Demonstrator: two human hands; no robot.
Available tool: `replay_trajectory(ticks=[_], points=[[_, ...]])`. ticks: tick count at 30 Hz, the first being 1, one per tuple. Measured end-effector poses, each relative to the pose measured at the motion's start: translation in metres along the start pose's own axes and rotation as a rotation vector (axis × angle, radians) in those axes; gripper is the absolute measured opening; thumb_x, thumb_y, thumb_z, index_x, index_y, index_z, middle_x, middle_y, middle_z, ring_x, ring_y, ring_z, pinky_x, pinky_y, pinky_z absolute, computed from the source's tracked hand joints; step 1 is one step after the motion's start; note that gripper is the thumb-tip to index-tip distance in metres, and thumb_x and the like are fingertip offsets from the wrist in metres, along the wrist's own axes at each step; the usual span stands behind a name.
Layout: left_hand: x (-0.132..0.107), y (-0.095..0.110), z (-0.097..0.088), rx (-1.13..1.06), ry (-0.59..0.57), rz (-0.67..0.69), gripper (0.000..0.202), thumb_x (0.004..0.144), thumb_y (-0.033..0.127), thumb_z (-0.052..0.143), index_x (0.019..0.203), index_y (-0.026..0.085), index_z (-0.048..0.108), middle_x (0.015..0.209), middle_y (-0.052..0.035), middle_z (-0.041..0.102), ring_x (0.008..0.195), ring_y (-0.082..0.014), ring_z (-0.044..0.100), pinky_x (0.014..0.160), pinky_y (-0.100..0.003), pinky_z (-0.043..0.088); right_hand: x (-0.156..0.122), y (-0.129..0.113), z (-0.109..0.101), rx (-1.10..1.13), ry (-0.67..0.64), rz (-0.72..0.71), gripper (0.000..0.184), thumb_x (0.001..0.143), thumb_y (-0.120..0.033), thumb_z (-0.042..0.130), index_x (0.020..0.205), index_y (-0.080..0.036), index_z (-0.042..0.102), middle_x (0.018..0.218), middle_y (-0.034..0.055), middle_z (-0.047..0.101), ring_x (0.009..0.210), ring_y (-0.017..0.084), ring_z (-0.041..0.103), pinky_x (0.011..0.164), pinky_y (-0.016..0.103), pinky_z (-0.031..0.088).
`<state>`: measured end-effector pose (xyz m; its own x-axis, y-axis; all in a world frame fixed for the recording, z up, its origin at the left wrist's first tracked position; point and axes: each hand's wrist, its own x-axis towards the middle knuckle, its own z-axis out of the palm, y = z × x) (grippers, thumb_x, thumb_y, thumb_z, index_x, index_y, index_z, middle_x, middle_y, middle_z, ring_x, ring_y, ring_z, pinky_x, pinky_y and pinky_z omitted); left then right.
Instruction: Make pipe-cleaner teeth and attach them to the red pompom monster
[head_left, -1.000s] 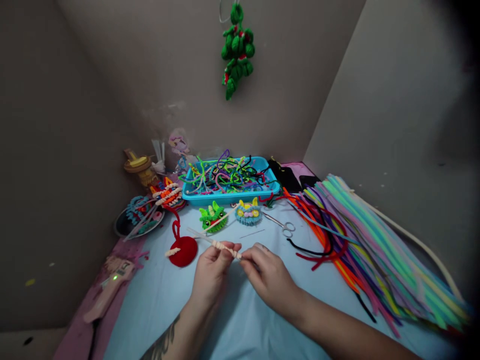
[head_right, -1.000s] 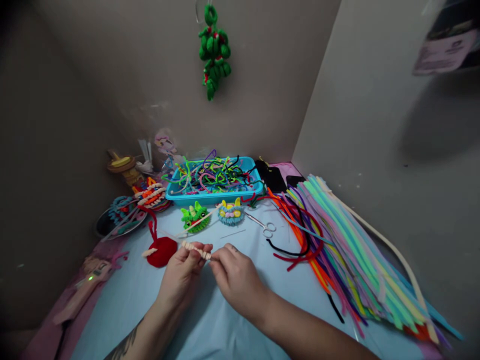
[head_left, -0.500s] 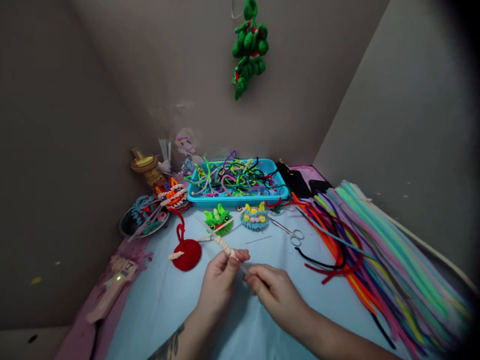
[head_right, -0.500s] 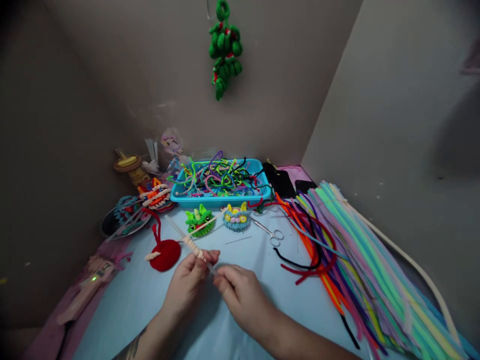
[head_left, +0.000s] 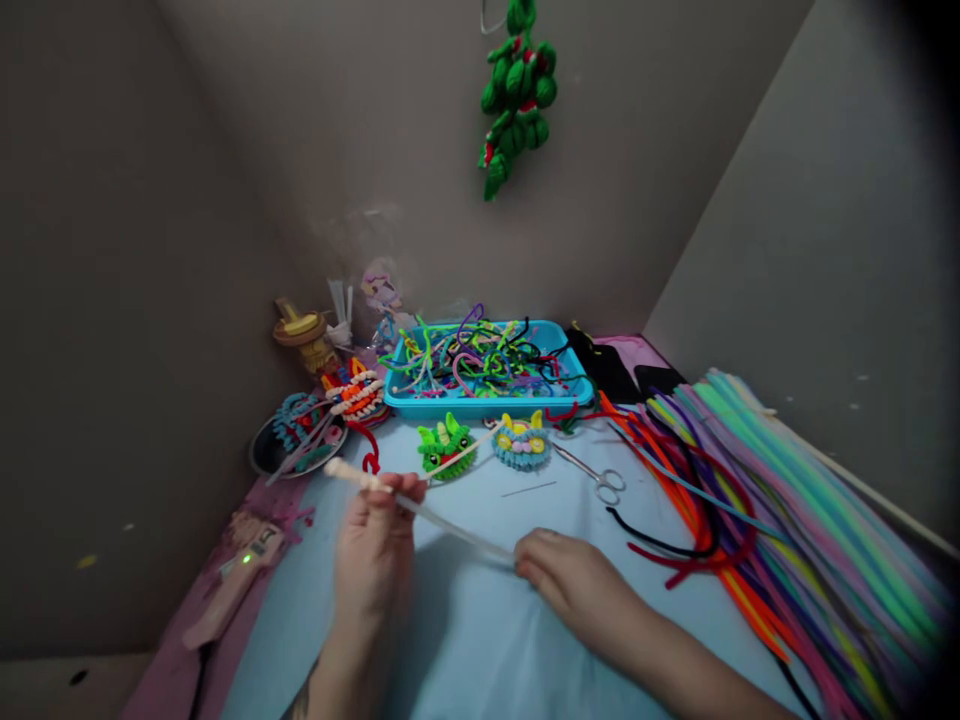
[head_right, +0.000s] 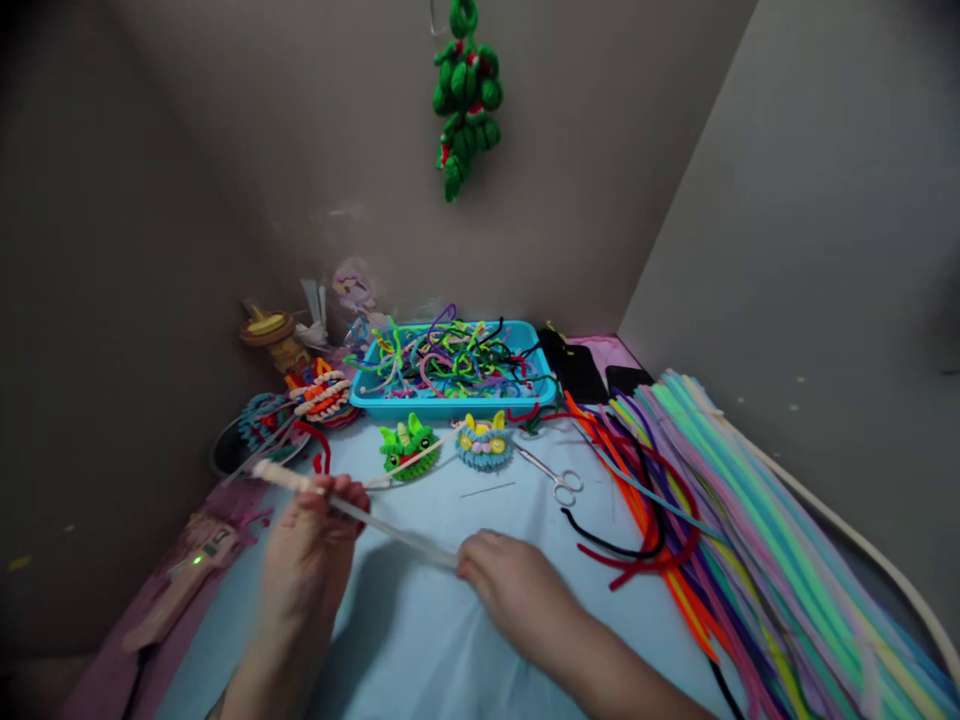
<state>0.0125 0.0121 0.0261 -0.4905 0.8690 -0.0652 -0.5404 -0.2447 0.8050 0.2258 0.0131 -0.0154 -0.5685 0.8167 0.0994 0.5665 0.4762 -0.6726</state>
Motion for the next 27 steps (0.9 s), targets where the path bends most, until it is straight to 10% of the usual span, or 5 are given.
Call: replay_trajectory(ticks=[3,7,13,17,27], points=[[0.012,0.013,-0.009,0.193,0.025,0.177,0.029,0.062,0.045,0.078,0.075,0.021,0.070,0.076,-0.0023,0.073,0.073,-0.0160,0.066,0.074,-0.028,0.050,0.005,0.030,-0.020,-0.146,0.101,0.040,0.017,0.084,-0.015,0.051,0.074,-0.022,0.063,0.075,0.0038,0.062,0.077,0.021,0.058,0.069,0.031,0.045],[0.013,0.010,-0.016,0.976,-0.280,0.265,0.012,0.067,0.031,0.075,0.068,0.021,0.071,0.067,-0.0021,0.070,0.058,-0.0157,0.059,0.057,-0.023,0.042,0.006,0.047,-0.032,-0.262,0.316,0.121,0.018,0.080,-0.016,0.054,0.089,-0.021,0.069,0.100,0.0122,0.065,0.099,0.028,0.054,0.084,0.045,0.043],[-0.006,-0.013,-0.007,1.584,-0.747,0.527,0.002,0.071,0.024,0.071,0.070,0.022,0.070,0.067,-0.0059,0.070,0.062,-0.0212,0.061,0.056,-0.026,0.038,0.004,0.004,-0.009,0.511,0.208,0.171,0.039,0.086,-0.036,0.051,0.122,-0.019,0.054,0.098,0.0089,0.064,0.073,0.016,0.063,0.062,0.030,0.052],[-0.014,-0.019,-0.004,1.454,-0.899,0.438,0.014,0.074,0.015,0.067,0.082,0.024,0.074,0.074,-0.0080,0.073,0.070,-0.0235,0.065,0.062,-0.028,0.043,0.007,-0.016,0.004,0.760,0.188,0.315,0.028,0.081,-0.037,0.057,0.100,-0.017,0.061,0.067,-0.0002,0.060,0.055,0.011,0.058,0.048,0.021,0.046],[-0.016,-0.012,0.000,0.948,-0.697,0.124,0.015,0.073,0.021,0.069,0.085,0.022,0.077,0.076,-0.0075,0.076,0.065,-0.0195,0.068,0.060,-0.025,0.050,0.005,-0.023,0.000,0.853,0.361,0.338,0.011,0.074,-0.029,0.065,0.078,-0.018,0.063,0.061,-0.0005,0.063,0.055,0.013,0.059,0.052,0.023,0.048]])
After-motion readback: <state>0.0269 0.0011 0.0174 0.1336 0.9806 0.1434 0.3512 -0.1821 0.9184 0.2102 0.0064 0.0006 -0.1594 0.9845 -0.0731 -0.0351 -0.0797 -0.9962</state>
